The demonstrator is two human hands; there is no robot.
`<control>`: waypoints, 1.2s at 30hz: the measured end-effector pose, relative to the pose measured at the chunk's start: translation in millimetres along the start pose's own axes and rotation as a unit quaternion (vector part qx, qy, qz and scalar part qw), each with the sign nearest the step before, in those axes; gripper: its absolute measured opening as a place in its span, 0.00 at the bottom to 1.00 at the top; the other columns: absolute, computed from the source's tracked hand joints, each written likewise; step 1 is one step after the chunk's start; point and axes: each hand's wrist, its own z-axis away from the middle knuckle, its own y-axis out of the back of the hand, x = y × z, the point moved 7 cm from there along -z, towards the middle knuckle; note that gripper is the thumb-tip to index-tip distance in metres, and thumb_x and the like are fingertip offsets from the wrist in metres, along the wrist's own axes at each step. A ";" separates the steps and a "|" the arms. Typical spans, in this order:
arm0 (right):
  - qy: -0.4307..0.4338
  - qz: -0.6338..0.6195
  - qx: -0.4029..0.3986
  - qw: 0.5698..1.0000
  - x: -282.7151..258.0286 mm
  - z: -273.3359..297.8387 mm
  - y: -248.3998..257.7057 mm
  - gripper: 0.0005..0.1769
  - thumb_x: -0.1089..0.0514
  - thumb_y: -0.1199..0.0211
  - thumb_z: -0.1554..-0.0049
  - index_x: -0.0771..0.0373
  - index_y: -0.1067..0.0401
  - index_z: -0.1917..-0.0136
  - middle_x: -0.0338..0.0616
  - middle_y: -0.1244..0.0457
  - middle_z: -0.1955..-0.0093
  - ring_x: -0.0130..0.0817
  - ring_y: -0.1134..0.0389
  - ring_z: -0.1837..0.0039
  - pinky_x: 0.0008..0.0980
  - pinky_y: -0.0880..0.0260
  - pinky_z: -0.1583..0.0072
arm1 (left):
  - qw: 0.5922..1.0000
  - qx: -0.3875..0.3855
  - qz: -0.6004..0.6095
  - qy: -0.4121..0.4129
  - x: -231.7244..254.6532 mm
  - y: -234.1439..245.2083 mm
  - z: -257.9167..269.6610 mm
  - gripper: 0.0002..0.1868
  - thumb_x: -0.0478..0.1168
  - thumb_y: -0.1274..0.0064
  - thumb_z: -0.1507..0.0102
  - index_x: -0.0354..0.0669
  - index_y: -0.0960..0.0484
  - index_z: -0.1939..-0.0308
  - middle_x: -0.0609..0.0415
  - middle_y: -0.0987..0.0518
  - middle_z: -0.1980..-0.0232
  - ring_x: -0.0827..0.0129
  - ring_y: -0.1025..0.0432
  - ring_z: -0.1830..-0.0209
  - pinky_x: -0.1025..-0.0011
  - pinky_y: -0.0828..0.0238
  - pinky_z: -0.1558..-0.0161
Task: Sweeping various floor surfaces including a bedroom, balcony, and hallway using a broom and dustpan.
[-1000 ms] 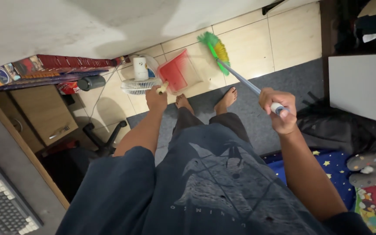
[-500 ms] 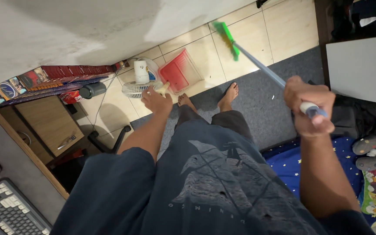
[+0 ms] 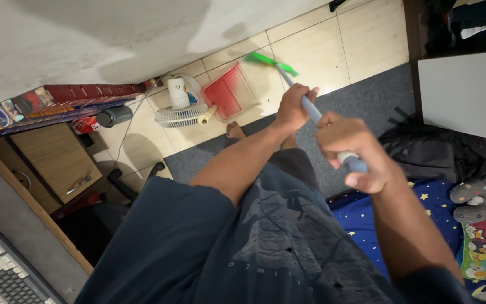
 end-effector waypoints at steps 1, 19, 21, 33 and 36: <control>0.001 0.001 0.001 1.000 0.3 3.7 -0.8 0.35 0.24 0.52 0.47 0.56 0.42 0.74 0.34 0.47 0.74 0.34 0.46 0.70 0.39 0.45 0.48 | 1.000 -0.001 0.000 -0.002 1.5 -1.5 -0.6 0.19 0.46 0.38 0.33 0.37 0.23 0.71 0.46 0.24 0.64 0.53 0.27 0.66 0.59 0.29 0.59; 0.051 -0.042 -0.004 0.998 81.5 101.1 34.6 0.28 0.33 0.46 0.47 0.56 0.46 0.72 0.39 0.47 0.71 0.44 0.43 0.65 0.42 0.41 0.48 | 0.995 0.008 0.041 -0.095 -29.4 -97.1 20.9 0.12 0.37 0.40 0.36 0.40 0.29 0.65 0.46 0.30 0.63 0.55 0.31 0.64 0.62 0.32 0.62; 0.018 -0.095 0.024 0.995 87.5 115.7 49.9 0.29 0.32 0.48 0.46 0.56 0.42 0.72 0.38 0.45 0.72 0.39 0.42 0.67 0.40 0.40 0.50 | 0.990 0.032 -0.001 -0.134 -31.9 -116.2 45.6 0.12 0.38 0.38 0.39 0.40 0.29 0.67 0.43 0.31 0.62 0.47 0.33 0.61 0.57 0.32 0.58; 0.063 0.046 0.113 0.991 29.3 117.0 89.9 0.29 0.38 0.38 0.46 0.61 0.44 0.72 0.43 0.45 0.71 0.41 0.42 0.66 0.42 0.43 0.54 | 0.974 -0.166 -0.075 -0.131 19.7 -177.1 -4.2 0.14 0.43 0.43 0.37 0.42 0.23 0.75 0.46 0.25 0.64 0.48 0.27 0.62 0.51 0.31 0.59; -0.016 0.034 0.183 0.982 67.5 117.5 74.0 0.22 0.59 0.38 0.41 0.62 0.43 0.72 0.42 0.45 0.72 0.37 0.41 0.67 0.39 0.38 0.54 | 0.974 -0.154 -0.053 -0.158 -16.4 -164.9 -2.8 0.06 0.43 0.43 0.43 0.47 0.19 0.73 0.49 0.23 0.67 0.50 0.26 0.64 0.53 0.28 0.61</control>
